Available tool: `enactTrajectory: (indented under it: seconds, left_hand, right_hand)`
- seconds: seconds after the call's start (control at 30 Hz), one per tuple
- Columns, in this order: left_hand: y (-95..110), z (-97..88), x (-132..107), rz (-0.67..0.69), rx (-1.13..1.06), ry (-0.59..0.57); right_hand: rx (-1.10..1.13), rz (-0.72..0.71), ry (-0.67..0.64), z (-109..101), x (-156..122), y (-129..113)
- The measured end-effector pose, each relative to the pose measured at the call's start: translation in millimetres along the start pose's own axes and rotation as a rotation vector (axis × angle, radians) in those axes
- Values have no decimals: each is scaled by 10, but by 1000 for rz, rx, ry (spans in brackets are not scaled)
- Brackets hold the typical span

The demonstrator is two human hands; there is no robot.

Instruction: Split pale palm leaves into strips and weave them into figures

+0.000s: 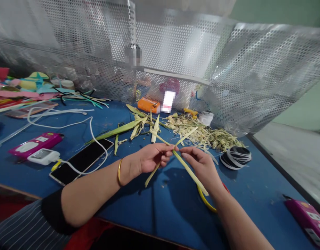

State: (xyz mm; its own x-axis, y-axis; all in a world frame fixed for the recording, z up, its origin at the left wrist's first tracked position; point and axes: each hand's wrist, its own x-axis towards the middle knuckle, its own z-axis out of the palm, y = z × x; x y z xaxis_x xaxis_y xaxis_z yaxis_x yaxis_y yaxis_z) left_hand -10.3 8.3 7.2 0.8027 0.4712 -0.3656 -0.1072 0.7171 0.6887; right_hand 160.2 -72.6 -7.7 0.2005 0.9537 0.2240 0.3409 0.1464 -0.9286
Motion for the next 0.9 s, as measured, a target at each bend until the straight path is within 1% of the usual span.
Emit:
enactTrajectory:
  seconds: [0.07,0.13,0.23,0.33,0.4,0.47,0.63,0.7,0.77,0.9]
  left_hand:
    - [20,-25,-5,-65,-98,-86]
    - [21,-41,-11,-114,-164,-150]
    - [3,-51,-15,-146,-217,-205]
    - [-18,-41,-12,-130,-198,-199]
    - [-33,-19,-5,-96,-145,-167]
    - [-59,12,7,-30,-77,-96]
    - [-181,80,64,176,126,203]
    - [-222,93,77,233,187,284]
    - [-237,101,71,235,172,300]
    - [-211,100,22,145,41,196]
  right_hand:
    - [-71,-146,43,18,2,3]
    - [-81,-237,12,50,-7,4]
    - [-39,-255,-20,111,-27,1]
    - [-27,-262,33,159,-40,5]
    - [-21,-274,79,173,-45,17]
    - [-26,-293,111,181,-53,33]
    - [-165,-317,123,225,-96,77]
    - [-188,-293,119,248,-106,98]
    - [-170,-259,103,257,-100,115]
    - [-70,-230,21,224,-49,126]
